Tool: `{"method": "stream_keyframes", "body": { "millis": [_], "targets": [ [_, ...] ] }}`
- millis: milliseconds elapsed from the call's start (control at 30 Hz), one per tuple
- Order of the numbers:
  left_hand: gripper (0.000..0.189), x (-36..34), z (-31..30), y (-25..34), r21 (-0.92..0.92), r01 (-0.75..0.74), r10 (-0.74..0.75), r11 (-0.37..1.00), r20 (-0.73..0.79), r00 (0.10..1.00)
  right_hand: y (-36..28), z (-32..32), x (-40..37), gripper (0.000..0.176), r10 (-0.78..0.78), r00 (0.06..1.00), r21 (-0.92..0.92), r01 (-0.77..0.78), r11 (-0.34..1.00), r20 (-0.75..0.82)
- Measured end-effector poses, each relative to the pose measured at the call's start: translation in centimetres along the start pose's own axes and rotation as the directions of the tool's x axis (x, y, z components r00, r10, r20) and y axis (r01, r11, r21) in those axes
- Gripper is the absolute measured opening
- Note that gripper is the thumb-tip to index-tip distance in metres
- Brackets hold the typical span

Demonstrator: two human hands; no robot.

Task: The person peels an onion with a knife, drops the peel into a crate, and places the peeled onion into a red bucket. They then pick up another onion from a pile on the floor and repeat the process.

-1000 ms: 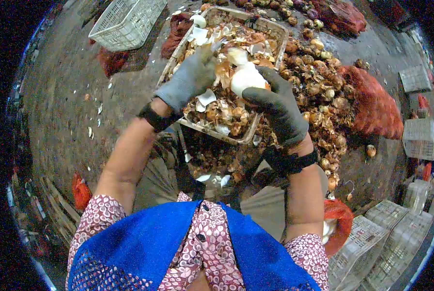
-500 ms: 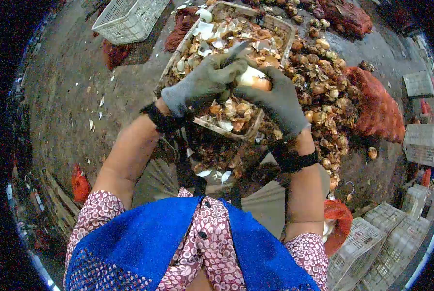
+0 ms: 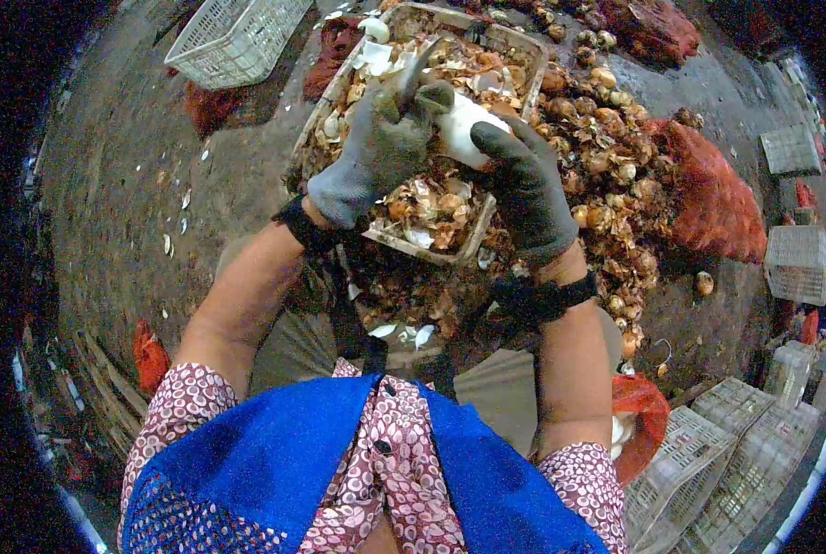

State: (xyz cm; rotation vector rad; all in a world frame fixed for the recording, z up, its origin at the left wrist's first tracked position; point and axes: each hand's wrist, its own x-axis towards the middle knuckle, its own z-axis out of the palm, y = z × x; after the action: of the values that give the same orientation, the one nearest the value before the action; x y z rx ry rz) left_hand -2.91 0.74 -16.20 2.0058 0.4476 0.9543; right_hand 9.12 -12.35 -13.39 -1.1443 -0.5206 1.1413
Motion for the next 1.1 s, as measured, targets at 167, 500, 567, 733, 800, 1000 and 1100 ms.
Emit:
{"method": "stream_keyframes", "body": {
  "millis": [167,500,567,733,800,1000,1100],
  "targets": [
    [0.026,0.5,-0.7,2.0,-0.531,0.476,-0.451,0.701,0.187,0.873,0.8,-1.5,-0.1,0.042,0.036,0.998,0.254,-0.049,0.966,0.055],
    [0.019,0.3,0.5,1.6,-0.470,0.351,-0.319,0.810,0.150,0.936,0.5,-1.2,0.0,0.043,-0.032,0.999,0.227,0.030,0.973,0.005],
    [0.016,0.3,0.1,1.9,-0.279,0.296,-0.287,0.914,0.073,0.955,1.2,-2.3,0.5,0.042,0.012,1.000,0.305,-0.017,0.952,0.017],
    [0.018,0.0,0.3,2.2,-0.152,0.049,-0.042,0.987,0.046,0.998,0.9,-0.3,0.2,0.043,0.054,0.998,0.236,-0.045,0.971,-0.034],
    [0.021,-0.2,0.1,2.8,-0.206,0.096,-0.078,0.974,0.095,0.992,0.8,-0.3,0.3,0.043,0.019,0.998,0.190,-0.009,0.982,-0.052],
    [0.022,0.6,-1.3,1.5,-0.336,-0.327,0.371,0.883,0.074,0.926,0.3,0.1,0.2,0.047,-0.033,0.999,0.404,0.015,0.915,0.038],
    [0.025,0.0,-1.8,1.1,-0.919,0.174,-0.086,0.355,0.153,0.984,-0.5,0.8,-0.2,0.054,-0.082,0.996,0.467,0.054,0.883,0.039]
  ]
}}
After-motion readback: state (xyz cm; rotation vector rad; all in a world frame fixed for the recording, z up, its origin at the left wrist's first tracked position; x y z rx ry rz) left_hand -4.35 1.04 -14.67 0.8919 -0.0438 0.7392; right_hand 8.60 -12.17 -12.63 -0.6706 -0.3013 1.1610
